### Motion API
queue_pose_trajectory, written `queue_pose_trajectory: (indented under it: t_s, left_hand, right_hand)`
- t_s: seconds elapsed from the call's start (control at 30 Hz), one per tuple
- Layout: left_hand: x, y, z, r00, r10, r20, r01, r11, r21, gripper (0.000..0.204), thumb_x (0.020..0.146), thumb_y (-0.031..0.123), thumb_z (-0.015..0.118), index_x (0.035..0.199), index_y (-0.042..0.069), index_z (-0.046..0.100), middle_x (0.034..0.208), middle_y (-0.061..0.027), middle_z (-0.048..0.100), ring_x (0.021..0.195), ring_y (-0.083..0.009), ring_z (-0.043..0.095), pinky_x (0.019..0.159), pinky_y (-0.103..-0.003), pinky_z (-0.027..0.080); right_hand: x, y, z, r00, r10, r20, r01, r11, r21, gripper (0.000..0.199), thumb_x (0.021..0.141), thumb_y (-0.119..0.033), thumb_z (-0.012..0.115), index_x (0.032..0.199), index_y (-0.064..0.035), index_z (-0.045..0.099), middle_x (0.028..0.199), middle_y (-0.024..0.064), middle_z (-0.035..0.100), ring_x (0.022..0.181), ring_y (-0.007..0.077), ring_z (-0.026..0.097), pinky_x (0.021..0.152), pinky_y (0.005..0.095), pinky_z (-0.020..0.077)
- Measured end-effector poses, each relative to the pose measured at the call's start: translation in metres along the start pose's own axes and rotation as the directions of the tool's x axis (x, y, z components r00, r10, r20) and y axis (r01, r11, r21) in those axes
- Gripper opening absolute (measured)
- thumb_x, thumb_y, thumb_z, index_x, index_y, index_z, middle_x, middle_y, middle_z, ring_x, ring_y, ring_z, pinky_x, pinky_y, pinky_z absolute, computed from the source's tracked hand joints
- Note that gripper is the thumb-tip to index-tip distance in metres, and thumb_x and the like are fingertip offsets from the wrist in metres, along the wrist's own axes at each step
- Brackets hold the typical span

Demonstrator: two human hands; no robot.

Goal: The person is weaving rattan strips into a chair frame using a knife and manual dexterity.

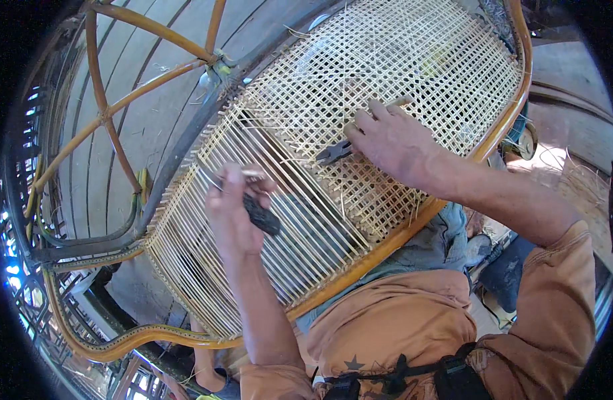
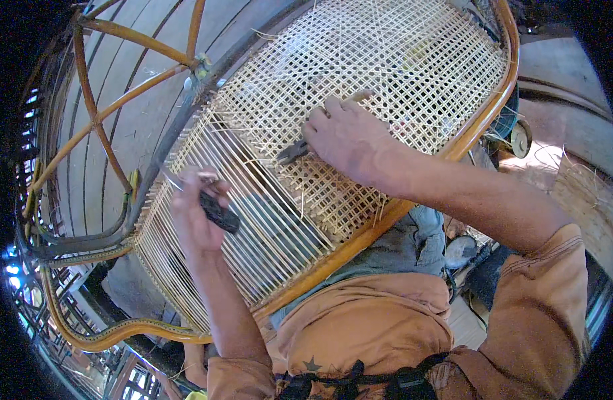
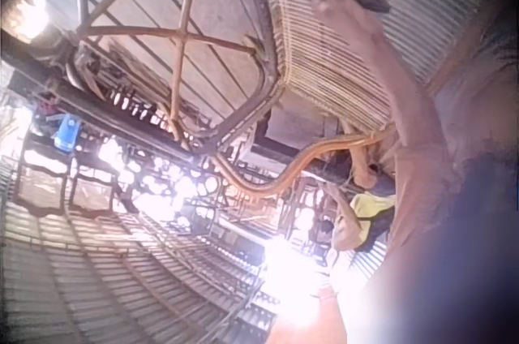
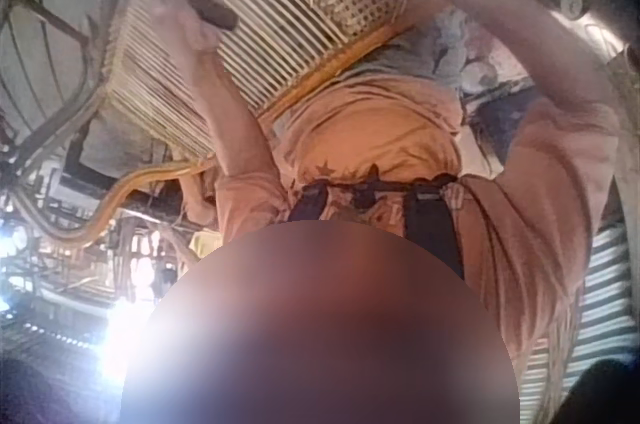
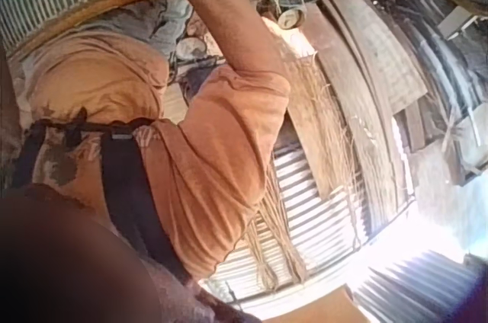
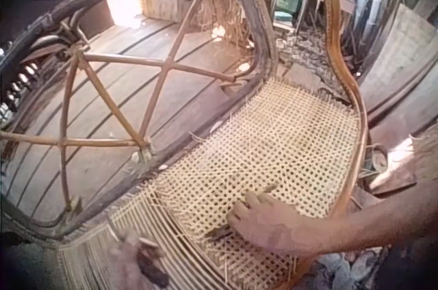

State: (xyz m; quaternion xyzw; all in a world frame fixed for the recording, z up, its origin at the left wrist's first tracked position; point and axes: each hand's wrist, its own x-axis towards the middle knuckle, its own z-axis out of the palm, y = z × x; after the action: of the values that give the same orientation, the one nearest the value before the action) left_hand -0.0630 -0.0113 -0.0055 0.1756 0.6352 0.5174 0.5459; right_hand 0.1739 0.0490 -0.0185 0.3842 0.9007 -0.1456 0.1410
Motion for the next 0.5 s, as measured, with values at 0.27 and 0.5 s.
queue_pose_trajectory:
  t_s: [0.27,0.5]
  left_hand:
    - [-0.028,-0.056,-0.003,0.997,-0.048,0.058,0.004,0.806,0.592,0.013,0.087,0.016,0.058,0.094,0.005,0.059,0.070,-0.0050,0.058,0.061,-0.0143,0.058,0.054,-0.025,0.044]
    - [-0.007,-0.049,0.016,0.849,0.199,0.489,-0.513,0.087,0.854,0.018,0.076,0.015,0.067,0.093,0.016,0.064,0.073,-0.0044,0.056,0.066,-0.0229,0.059,0.059,-0.036,0.049]
  right_hand:
    - [-0.004,0.006,0.005,0.986,-0.112,-0.127,0.093,0.985,-0.146,0.025,0.082,-0.015,0.054,0.105,-0.0063,0.053,0.099,0.0087,0.052,0.103,0.0243,0.049,0.087,0.0350,0.0427]
    - [-0.006,0.010,0.008,0.999,-0.022,-0.035,0.021,1.000,-0.022,0.024,0.087,-0.022,0.053,0.107,-0.0093,0.053,0.095,0.0060,0.054,0.097,0.0222,0.051,0.082,0.0371,0.0408]
